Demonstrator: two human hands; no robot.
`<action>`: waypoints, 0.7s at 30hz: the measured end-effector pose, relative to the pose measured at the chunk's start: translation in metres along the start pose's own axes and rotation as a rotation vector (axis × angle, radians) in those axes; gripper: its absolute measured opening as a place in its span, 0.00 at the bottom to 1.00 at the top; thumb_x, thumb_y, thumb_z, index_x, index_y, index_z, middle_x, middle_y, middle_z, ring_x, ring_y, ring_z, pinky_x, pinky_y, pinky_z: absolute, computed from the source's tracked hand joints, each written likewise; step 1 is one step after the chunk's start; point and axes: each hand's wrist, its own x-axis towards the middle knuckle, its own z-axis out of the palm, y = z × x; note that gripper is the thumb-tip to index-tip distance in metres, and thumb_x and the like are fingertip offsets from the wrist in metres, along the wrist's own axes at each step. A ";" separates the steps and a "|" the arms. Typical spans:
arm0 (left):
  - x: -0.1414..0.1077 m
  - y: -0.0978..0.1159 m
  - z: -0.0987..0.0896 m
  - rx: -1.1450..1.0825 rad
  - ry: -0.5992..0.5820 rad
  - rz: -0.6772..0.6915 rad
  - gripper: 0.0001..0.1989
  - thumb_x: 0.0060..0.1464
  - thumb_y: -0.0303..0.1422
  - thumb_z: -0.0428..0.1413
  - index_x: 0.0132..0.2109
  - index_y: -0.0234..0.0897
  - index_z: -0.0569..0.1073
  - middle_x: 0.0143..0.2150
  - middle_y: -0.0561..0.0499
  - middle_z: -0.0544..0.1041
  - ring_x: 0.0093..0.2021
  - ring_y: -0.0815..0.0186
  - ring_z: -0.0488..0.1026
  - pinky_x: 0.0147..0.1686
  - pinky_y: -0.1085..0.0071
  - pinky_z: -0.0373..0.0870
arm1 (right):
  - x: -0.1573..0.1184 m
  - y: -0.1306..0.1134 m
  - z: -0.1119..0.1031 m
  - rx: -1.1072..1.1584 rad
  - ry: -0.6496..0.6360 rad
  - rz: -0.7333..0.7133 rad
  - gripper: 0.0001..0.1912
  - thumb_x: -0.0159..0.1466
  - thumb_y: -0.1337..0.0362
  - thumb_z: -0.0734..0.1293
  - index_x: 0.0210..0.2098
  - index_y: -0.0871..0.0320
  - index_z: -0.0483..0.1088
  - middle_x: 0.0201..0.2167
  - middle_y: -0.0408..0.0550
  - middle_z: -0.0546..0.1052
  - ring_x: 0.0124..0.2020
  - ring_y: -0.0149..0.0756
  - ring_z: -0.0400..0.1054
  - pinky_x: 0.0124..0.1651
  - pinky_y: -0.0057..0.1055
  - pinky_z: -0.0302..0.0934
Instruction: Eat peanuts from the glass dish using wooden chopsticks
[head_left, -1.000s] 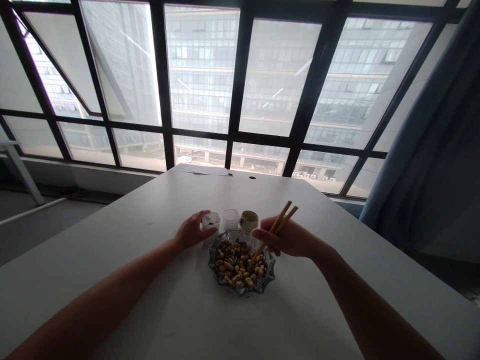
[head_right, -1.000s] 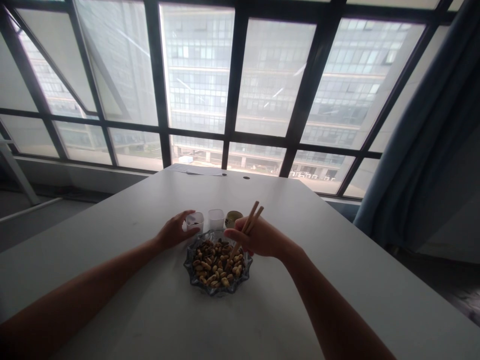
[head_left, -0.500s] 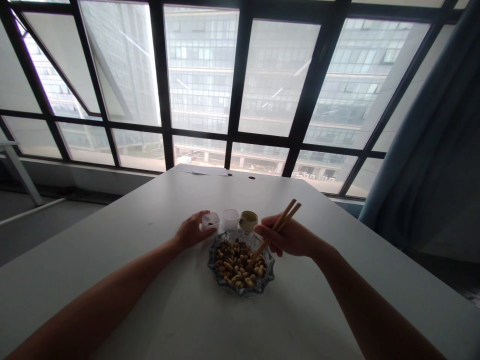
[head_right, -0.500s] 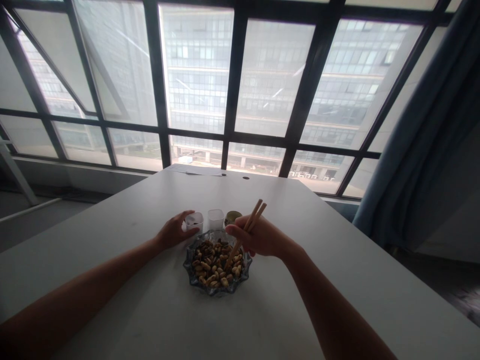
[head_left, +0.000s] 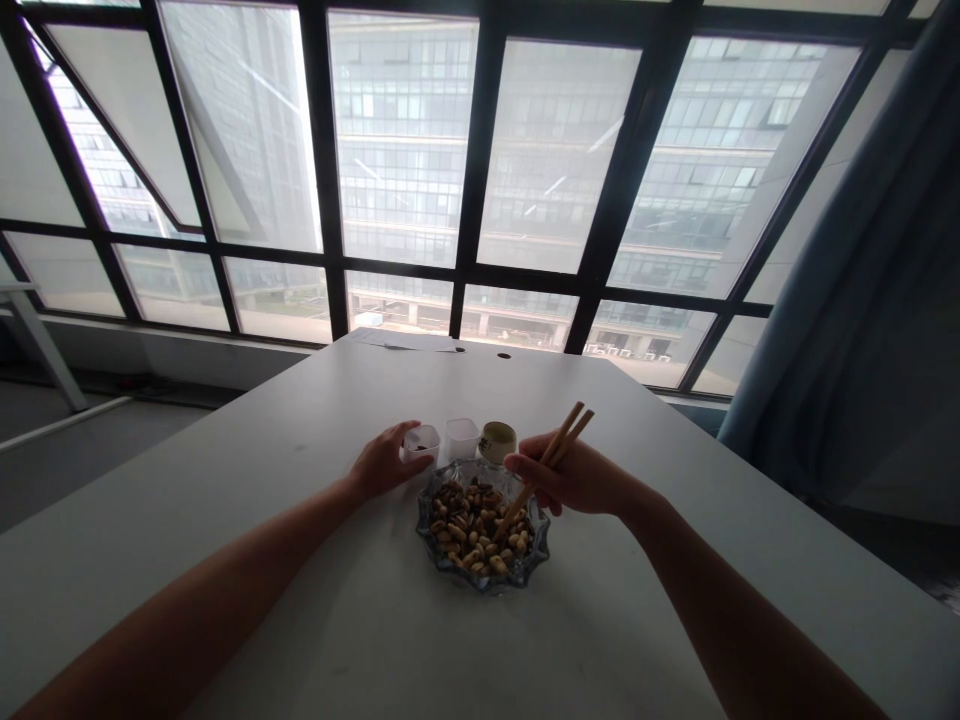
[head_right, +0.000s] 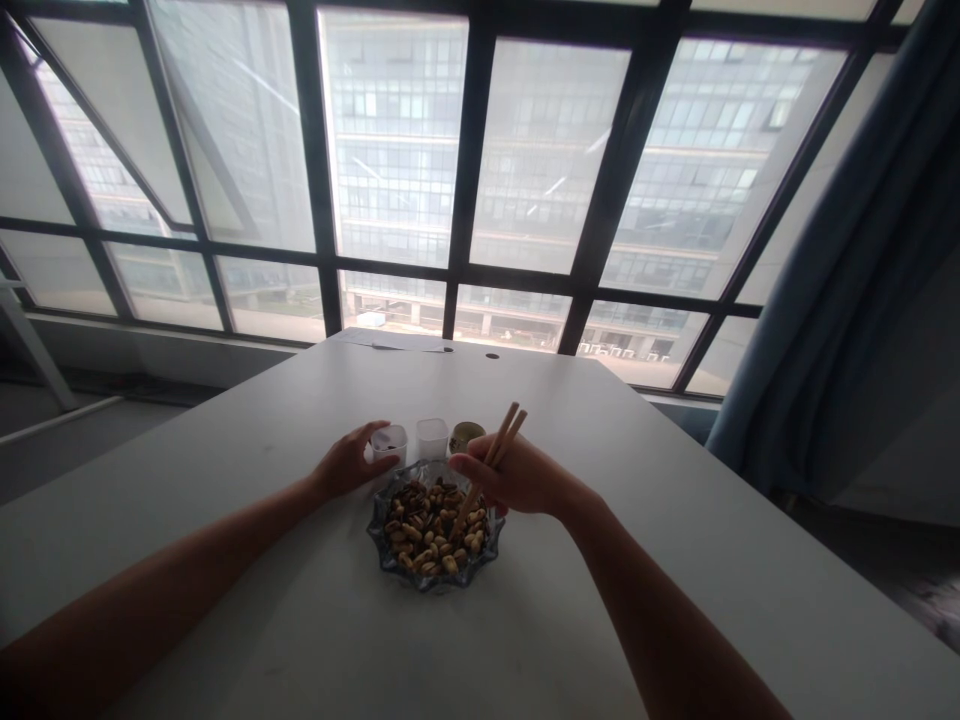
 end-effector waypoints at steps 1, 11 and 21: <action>0.000 0.000 0.000 0.000 0.001 -0.001 0.32 0.50 0.49 0.60 0.58 0.37 0.69 0.52 0.40 0.78 0.49 0.52 0.77 0.49 0.56 0.74 | 0.000 0.001 -0.001 0.018 0.046 -0.008 0.28 0.64 0.41 0.64 0.24 0.59 0.69 0.14 0.41 0.72 0.13 0.27 0.67 0.16 0.21 0.62; 0.000 0.001 -0.001 -0.024 0.007 -0.007 0.32 0.49 0.49 0.60 0.58 0.38 0.70 0.53 0.41 0.78 0.49 0.52 0.77 0.50 0.57 0.74 | 0.010 0.012 -0.029 0.733 0.887 0.040 0.26 0.57 0.43 0.72 0.20 0.59 0.67 0.08 0.40 0.66 0.08 0.27 0.60 0.10 0.23 0.56; 0.000 0.003 -0.002 -0.017 -0.004 -0.014 0.31 0.50 0.49 0.59 0.57 0.37 0.70 0.53 0.40 0.78 0.49 0.52 0.77 0.51 0.55 0.73 | 0.010 0.009 -0.029 0.665 0.914 0.018 0.27 0.58 0.41 0.71 0.20 0.57 0.66 0.08 0.40 0.66 0.08 0.28 0.59 0.11 0.25 0.56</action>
